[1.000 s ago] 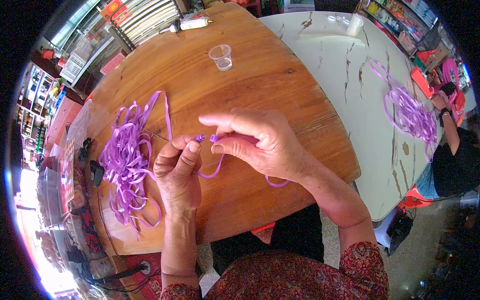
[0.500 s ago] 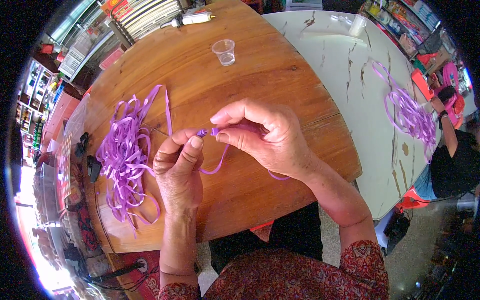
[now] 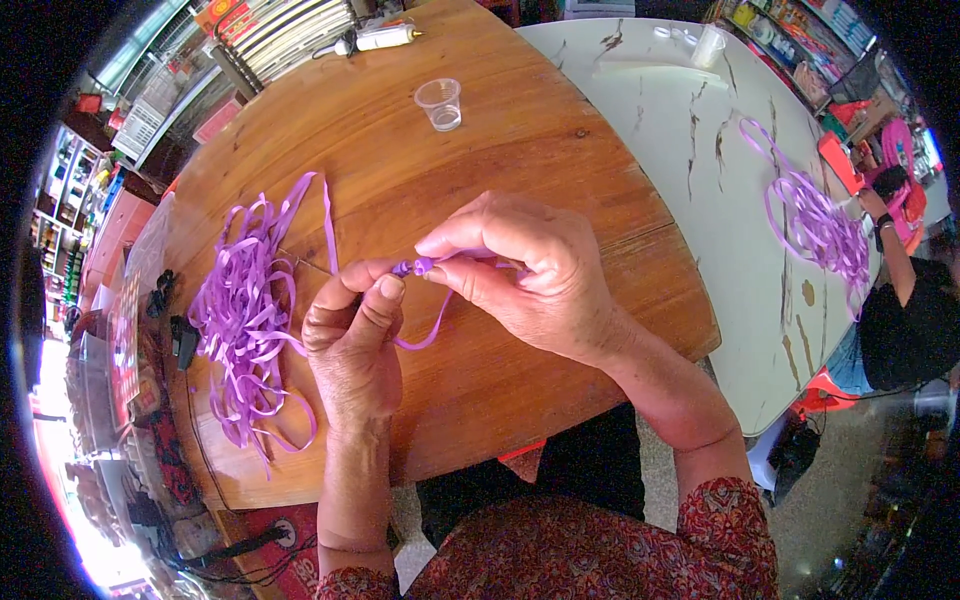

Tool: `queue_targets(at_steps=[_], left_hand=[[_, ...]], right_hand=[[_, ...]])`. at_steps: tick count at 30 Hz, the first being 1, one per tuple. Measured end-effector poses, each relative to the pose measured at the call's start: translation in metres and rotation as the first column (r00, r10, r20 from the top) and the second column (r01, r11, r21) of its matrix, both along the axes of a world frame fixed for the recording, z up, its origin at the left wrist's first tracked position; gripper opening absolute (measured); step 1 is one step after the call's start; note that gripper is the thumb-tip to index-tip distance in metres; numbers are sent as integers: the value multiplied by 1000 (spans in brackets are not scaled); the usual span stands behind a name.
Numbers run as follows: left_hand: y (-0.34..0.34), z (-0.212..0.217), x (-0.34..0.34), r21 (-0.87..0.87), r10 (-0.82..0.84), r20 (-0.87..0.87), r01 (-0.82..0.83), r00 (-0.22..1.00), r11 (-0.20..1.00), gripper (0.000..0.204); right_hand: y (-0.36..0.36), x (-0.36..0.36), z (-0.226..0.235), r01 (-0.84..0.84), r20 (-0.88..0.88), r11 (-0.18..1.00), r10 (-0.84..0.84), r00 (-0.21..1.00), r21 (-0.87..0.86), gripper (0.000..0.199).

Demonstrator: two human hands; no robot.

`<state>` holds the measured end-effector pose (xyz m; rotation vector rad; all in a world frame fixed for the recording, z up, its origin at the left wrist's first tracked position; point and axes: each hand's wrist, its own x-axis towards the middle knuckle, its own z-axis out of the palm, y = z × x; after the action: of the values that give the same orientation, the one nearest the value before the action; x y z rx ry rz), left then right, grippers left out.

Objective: The person picks up a purple ribbon from a pile on a table and ties a knot at one end by hand. They then pick up a small plastic cup and dip the knotted end of the ribbon into it.

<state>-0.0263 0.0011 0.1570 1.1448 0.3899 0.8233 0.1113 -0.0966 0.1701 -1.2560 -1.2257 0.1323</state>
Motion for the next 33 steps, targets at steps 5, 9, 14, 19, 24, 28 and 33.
queue_targets(at_steps=[5,9,14,19,24,28,33], left_hand=[[0,3,-1,-17,7,-12,-8,1000,1000,9],[0,4,-1,-20,0,-1,0,1000,1000,11],[1,2,-2,8,26,-31,-26,999,1000,11],[1,5,-1,44,23,-51,-21,998,999,12],[0,5,-1,17,-10,-15,10,1000,1000,12],[1,2,-2,39,-6,-2,6,1000,999,12],[-2,4,0,12,-20,54,20,998,1000,11]], right_hand=[[-2,3,4,16,251,1000,-17,968,5,24],[0,3,2,8,241,1000,-9,970,4,29],[1,-2,4,89,348,995,-65,935,-53,30],[-2,5,4,8,221,1000,-2,975,-24,27],[-4,9,5,-29,144,1000,29,989,1,21],[-6,3,8,-56,41,998,57,998,-26,18],[-5,5,6,-85,68,995,88,994,-46,17]])
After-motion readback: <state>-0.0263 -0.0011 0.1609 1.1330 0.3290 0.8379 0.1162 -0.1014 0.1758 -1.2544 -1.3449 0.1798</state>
